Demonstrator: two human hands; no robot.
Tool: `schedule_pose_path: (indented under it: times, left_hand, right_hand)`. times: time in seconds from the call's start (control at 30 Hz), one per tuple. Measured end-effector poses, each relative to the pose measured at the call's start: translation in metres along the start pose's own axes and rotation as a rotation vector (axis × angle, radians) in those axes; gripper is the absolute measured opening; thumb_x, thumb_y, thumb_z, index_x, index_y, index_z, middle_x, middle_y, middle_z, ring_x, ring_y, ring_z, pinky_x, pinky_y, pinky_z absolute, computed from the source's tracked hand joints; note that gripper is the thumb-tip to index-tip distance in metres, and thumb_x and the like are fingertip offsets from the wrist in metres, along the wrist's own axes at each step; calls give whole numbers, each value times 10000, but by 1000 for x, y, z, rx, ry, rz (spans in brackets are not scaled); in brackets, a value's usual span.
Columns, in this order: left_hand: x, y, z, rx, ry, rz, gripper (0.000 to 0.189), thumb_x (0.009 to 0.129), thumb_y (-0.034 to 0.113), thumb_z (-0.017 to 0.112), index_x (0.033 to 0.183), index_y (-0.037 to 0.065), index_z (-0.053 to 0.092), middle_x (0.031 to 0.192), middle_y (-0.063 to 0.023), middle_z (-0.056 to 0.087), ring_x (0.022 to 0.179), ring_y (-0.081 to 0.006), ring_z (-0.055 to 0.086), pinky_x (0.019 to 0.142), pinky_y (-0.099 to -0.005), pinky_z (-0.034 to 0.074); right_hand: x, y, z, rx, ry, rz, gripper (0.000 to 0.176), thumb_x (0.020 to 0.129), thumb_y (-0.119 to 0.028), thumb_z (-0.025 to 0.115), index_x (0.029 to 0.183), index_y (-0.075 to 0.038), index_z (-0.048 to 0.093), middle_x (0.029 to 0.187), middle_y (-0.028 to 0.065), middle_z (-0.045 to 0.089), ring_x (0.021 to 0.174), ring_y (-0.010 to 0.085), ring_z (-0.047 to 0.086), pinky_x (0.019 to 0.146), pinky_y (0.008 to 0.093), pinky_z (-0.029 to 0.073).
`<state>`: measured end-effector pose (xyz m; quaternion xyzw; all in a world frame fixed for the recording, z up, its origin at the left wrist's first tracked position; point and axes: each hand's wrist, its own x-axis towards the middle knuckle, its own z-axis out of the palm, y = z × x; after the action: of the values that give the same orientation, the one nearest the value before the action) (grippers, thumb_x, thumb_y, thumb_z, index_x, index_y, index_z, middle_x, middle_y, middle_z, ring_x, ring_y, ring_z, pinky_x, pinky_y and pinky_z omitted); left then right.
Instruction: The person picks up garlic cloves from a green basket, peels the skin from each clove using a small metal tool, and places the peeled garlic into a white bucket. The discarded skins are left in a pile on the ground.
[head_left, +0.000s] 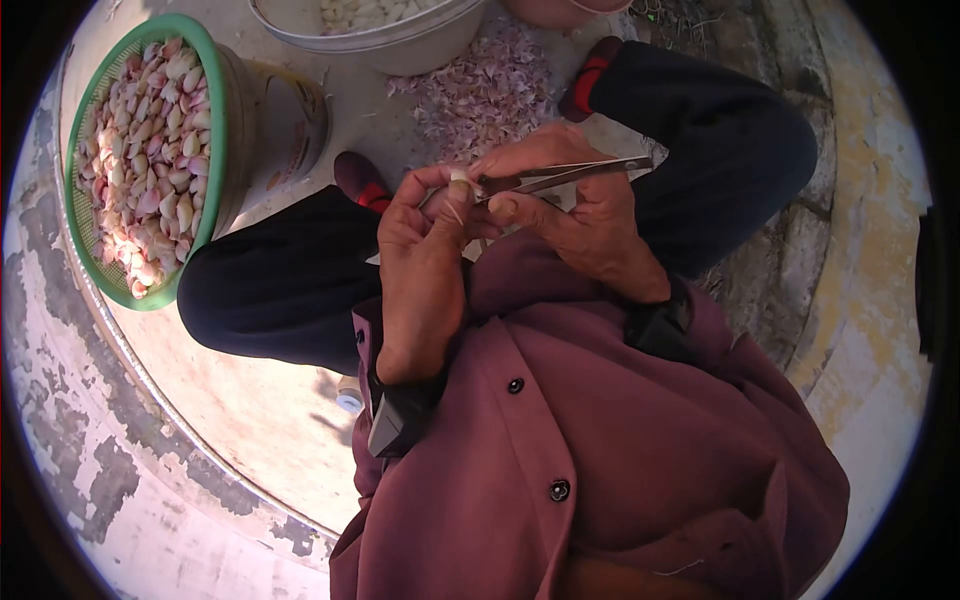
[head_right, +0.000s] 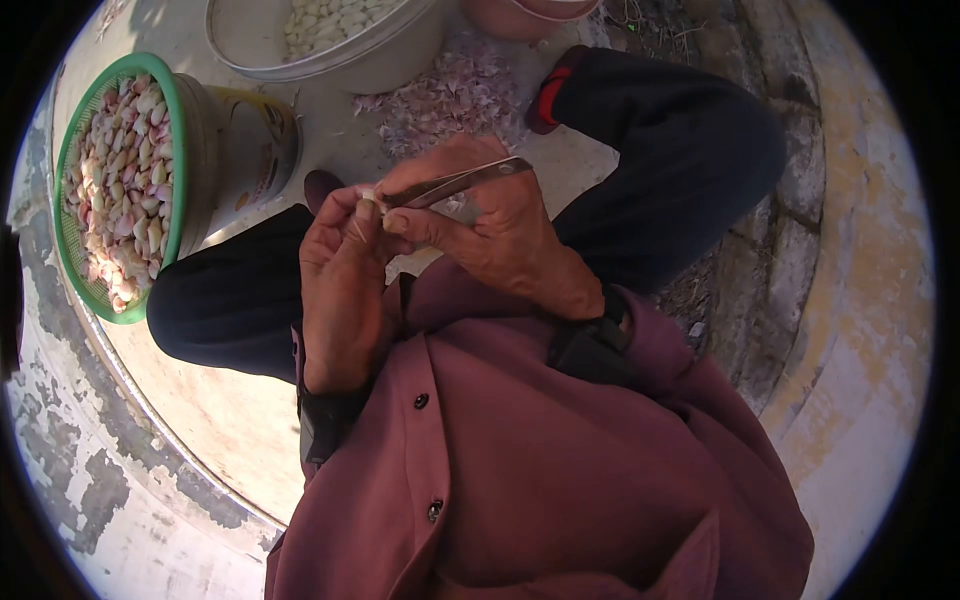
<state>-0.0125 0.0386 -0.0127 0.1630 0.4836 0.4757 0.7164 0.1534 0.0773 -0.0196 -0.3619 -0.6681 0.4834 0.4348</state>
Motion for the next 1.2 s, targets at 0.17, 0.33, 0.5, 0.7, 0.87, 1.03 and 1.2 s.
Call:
schedule_pose_path:
  times: [0.17, 0.33, 0.5, 0.7, 0.87, 1.03, 1.2]
  left_hand:
    - [-4, 2, 2, 49, -23, 42, 161, 974, 124, 539, 1076, -1, 532, 853, -99, 672, 718, -137, 644, 677, -257, 507]
    - [-6, 6, 2, 44, -54, 19, 173, 960, 131, 568, 1083, 9, 578, 868, -100, 681, 720, -126, 633, 674, -238, 488]
    - [-6, 5, 0, 86, -26, 20, 231, 942, 127, 598, 1149, 24, 609, 882, -73, 682, 707, -92, 597, 654, -215, 459]
    - [-5, 5, 6, 129, 31, 112, 145, 923, 94, 625, 1036, 18, 574, 843, -56, 660, 691, -72, 578, 636, -191, 437]
    - [-7, 6, 8, 233, 13, 118, 129, 919, 88, 631, 995, 23, 549, 817, -43, 645, 683, -60, 580, 633, -183, 432]
    - [-7, 4, 8, 197, 8, 100, 133, 917, 86, 634, 1000, 23, 551, 805, -36, 640, 692, -60, 588, 637, -177, 431]
    - [-8, 3, 5, 154, -20, 92, 164, 909, 98, 646, 1016, 16, 553, 836, -63, 660, 704, -87, 614, 656, -190, 446]
  right_hand:
    - [-5, -1, 0, 64, 12, 168, 189, 853, -170, 714, 976, -31, 678, 917, 77, 692, 824, 133, 629, 745, 260, 485]
    - [-10, 17, -2, 330, 203, 282, 161, 878, -148, 689, 983, -26, 674, 918, 67, 691, 834, 113, 625, 764, 245, 490]
    - [-12, 31, -19, 218, 382, 334, 197, 875, -156, 694, 1012, -18, 663, 966, 80, 683, 888, 111, 617, 802, 254, 490]
    - [-16, 7, -6, 259, 137, 343, 241, 856, -157, 714, 1041, -15, 653, 1076, 104, 651, 982, 134, 600, 858, 284, 484]
    - [-14, -6, 8, 449, 164, 337, 184, 868, -122, 703, 1009, -8, 671, 963, 36, 649, 877, 100, 594, 782, 244, 478]
    - [-17, 0, 9, 487, 183, 331, 161, 886, -121, 683, 996, -4, 669, 970, 41, 645, 867, 101, 600, 772, 244, 489]
    - [-15, -5, 6, 553, 186, 381, 139, 897, -116, 669, 975, 0, 671, 977, 46, 652, 870, 109, 615, 774, 243, 495]
